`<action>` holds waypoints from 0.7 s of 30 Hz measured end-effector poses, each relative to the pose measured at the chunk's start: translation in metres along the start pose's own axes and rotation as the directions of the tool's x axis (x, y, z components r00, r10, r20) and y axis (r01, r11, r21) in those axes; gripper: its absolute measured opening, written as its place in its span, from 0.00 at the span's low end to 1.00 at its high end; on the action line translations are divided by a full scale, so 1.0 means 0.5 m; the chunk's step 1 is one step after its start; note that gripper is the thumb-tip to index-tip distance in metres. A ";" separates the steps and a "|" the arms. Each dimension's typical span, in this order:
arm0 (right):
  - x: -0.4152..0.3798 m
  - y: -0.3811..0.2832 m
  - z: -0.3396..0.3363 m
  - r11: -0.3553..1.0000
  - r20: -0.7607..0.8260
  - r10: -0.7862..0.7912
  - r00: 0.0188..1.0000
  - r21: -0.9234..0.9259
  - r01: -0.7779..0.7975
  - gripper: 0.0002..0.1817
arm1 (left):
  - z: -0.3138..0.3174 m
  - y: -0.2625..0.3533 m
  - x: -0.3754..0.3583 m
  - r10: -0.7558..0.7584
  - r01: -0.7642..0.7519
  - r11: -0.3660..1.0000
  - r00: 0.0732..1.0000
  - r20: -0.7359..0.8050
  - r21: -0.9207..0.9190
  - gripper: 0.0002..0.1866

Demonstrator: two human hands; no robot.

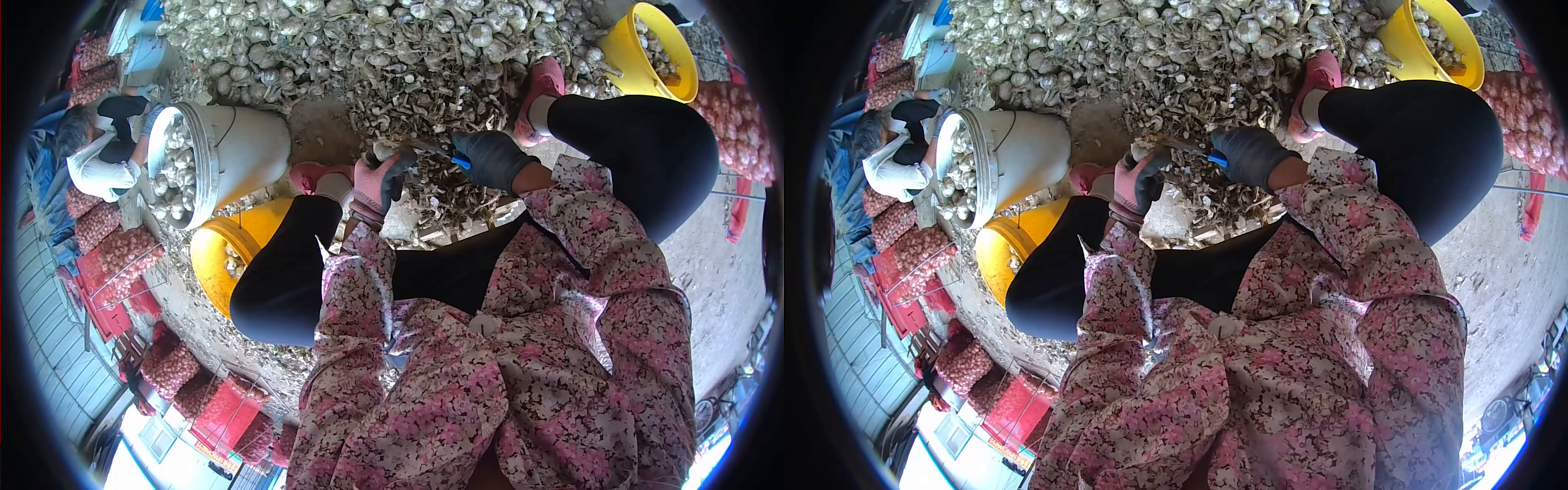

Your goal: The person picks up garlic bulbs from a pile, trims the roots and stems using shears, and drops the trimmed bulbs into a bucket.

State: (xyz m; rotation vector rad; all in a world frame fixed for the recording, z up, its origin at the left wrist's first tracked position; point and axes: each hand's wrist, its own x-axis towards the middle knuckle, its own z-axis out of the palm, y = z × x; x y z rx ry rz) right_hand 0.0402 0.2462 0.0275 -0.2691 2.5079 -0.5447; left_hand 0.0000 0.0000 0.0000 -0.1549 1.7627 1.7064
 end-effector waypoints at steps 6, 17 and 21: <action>0.031 -0.011 0.067 0.544 -0.112 0.343 0.933 0.833 -0.100 0.18 | 0.006 -0.013 0.019 0.116 0.151 0.732 0.933 0.340 -0.665 0.11; -0.026 -0.065 0.064 0.651 -0.045 0.211 0.976 0.752 -0.106 0.31 | 0.016 0.076 0.019 0.342 -0.055 0.239 0.939 0.031 -0.970 0.16; -0.040 -0.073 0.065 0.649 -0.069 0.138 0.988 0.760 -0.038 0.34 | 0.023 0.092 -0.017 0.371 -0.007 0.191 0.926 0.066 -0.982 0.21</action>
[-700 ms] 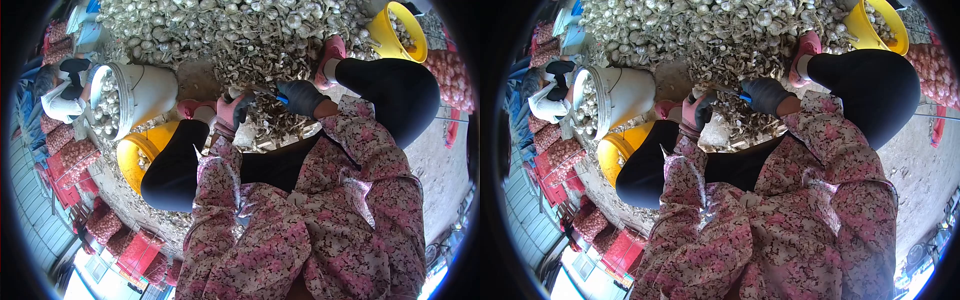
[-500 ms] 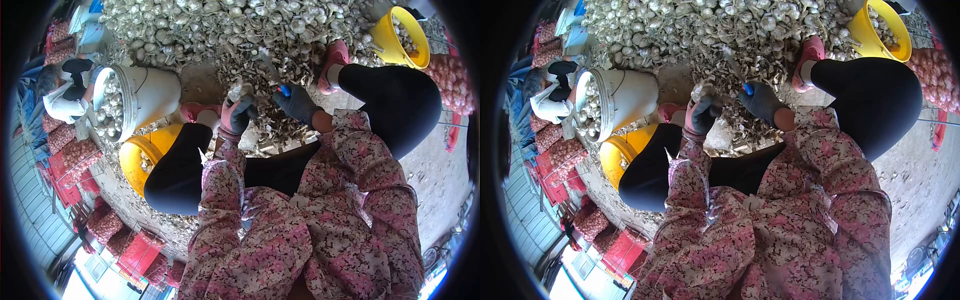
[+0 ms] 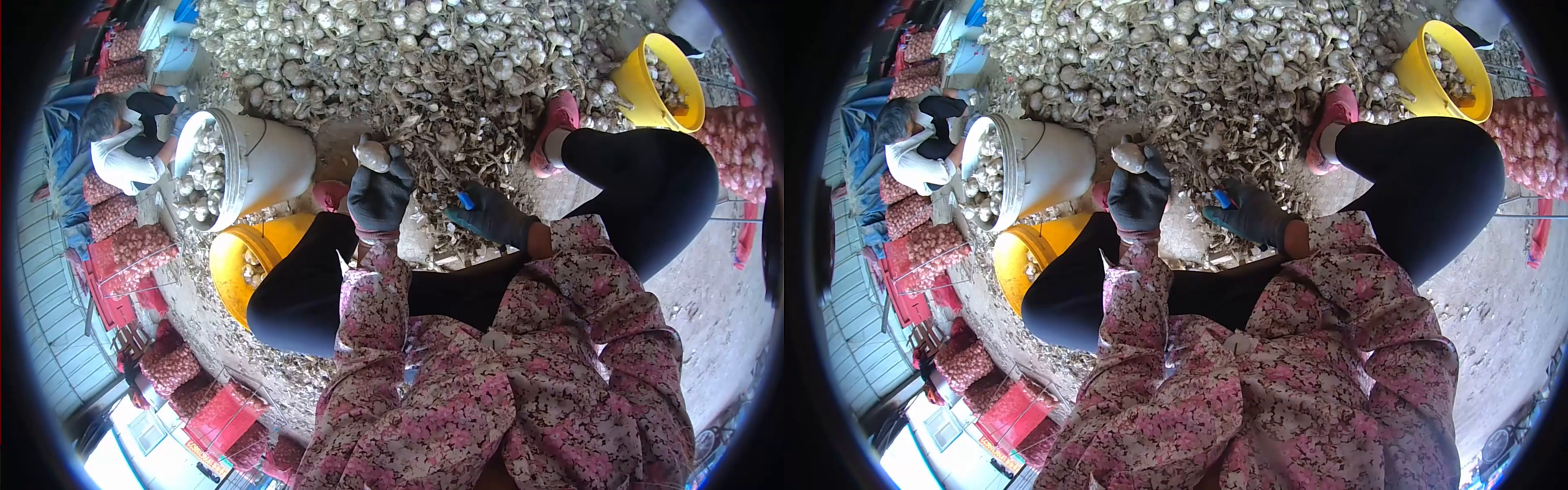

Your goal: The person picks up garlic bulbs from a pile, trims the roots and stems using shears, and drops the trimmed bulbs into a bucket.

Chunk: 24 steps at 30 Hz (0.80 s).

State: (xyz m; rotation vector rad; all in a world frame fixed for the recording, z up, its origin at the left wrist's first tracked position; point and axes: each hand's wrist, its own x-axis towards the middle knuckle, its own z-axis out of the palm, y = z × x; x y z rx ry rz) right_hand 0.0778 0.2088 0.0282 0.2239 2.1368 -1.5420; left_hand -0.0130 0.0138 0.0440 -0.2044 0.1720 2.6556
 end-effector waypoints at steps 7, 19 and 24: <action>-0.005 -0.012 0.000 0.980 -0.033 -0.150 0.988 0.129 0.153 0.36 | 0.013 -0.031 -0.023 -0.101 0.081 0.966 0.992 0.072 0.244 0.26; 0.028 -0.011 -0.027 0.707 -0.037 0.175 0.984 0.701 -0.100 0.14 | -0.004 -0.032 -0.013 -0.151 0.181 0.928 0.982 -0.116 0.325 0.24; 0.057 -0.001 -0.026 0.733 -0.039 0.099 0.994 0.679 -0.047 0.16 | -0.067 -0.012 -0.012 -0.105 0.262 0.581 0.963 -0.249 0.770 0.26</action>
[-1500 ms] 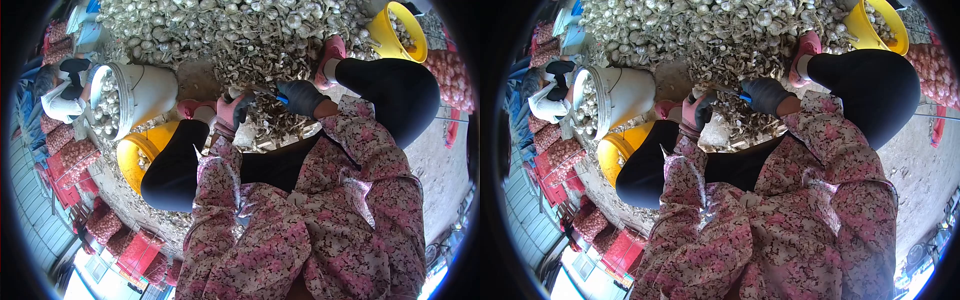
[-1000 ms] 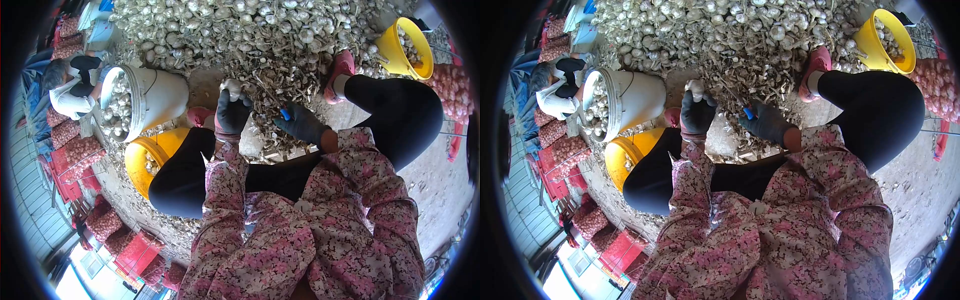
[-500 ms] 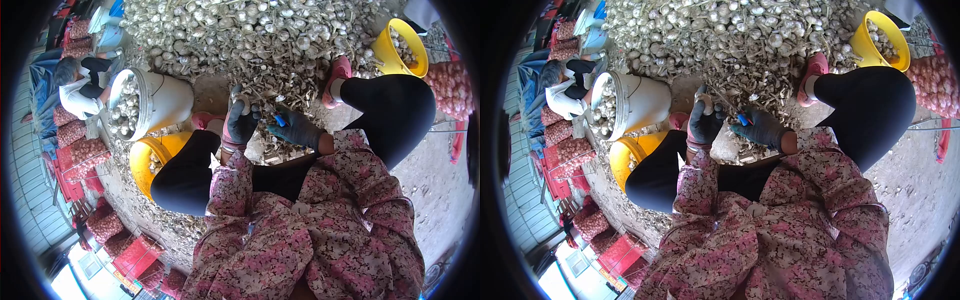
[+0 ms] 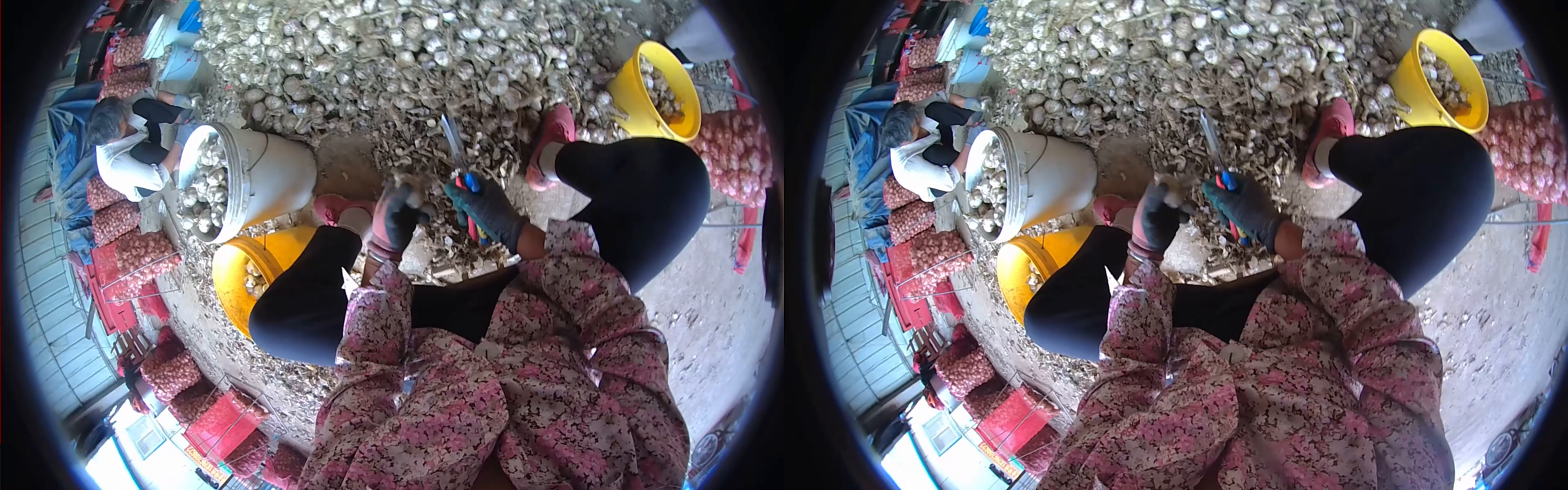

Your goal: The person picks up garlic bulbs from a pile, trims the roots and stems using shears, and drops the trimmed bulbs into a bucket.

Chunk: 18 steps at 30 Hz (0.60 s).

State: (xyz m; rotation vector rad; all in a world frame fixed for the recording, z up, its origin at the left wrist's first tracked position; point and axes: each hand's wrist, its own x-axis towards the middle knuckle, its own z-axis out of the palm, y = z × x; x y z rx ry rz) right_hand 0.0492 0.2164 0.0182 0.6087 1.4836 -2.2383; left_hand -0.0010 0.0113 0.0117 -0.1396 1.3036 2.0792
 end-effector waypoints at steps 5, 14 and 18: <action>-0.003 0.024 0.000 0.456 0.195 -0.209 0.958 -0.848 0.272 0.22 | -0.049 0.112 -0.008 0.271 -0.279 0.823 0.958 -0.090 -0.495 0.16; 0.014 -0.069 0.026 0.922 0.035 0.346 0.937 0.170 -0.347 0.16 | -0.226 0.316 0.073 0.437 -0.531 0.687 0.847 -0.303 -0.496 0.18; 0.035 -0.046 0.013 0.926 -0.062 0.283 0.957 0.276 -0.256 0.16 | -0.047 0.334 0.242 0.284 -0.296 0.953 0.795 -0.536 0.066 0.15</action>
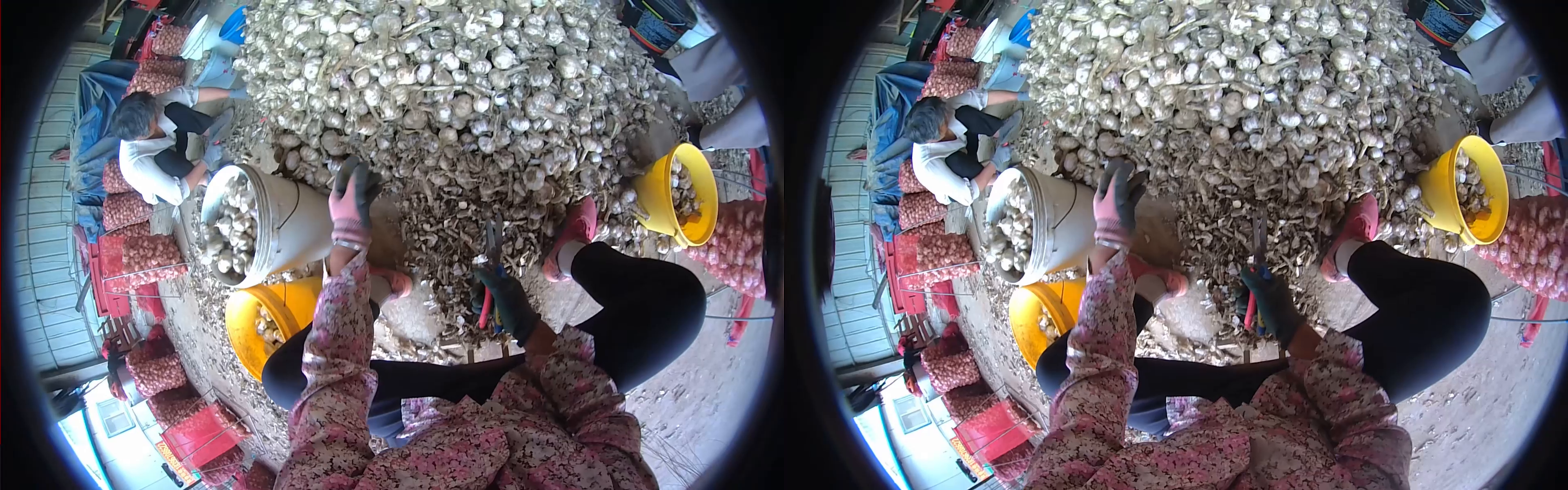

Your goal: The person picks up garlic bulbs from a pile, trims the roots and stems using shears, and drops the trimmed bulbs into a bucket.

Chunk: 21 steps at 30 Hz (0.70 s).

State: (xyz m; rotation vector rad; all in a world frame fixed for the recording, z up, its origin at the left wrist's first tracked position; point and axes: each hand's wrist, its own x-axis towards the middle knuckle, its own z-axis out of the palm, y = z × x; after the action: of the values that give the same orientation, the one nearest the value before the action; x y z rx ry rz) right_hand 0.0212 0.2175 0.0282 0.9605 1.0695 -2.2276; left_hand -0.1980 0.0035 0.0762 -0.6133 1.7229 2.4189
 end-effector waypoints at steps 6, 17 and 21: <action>0.004 -0.016 0.012 0.997 -0.035 0.010 0.999 0.076 -0.007 0.13 | 0.166 -0.052 0.263 0.524 -0.427 0.199 0.807 0.272 0.882 0.26; -0.007 -0.066 0.010 0.559 -0.018 -0.501 0.865 -0.770 0.307 0.26 | 0.193 -0.055 0.220 0.516 -0.320 0.123 0.829 0.214 0.939 0.29; -0.008 -0.071 0.013 0.365 0.037 -0.640 0.767 -0.865 0.346 0.29 | 0.134 -0.108 0.016 0.182 -0.253 0.527 0.966 0.182 0.811 0.18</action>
State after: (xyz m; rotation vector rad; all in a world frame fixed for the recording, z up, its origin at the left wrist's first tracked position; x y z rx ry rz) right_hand -0.0026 0.2333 0.0508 0.5381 2.5764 -1.5016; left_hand -0.2057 0.0835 0.0438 -0.1515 2.6951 1.3374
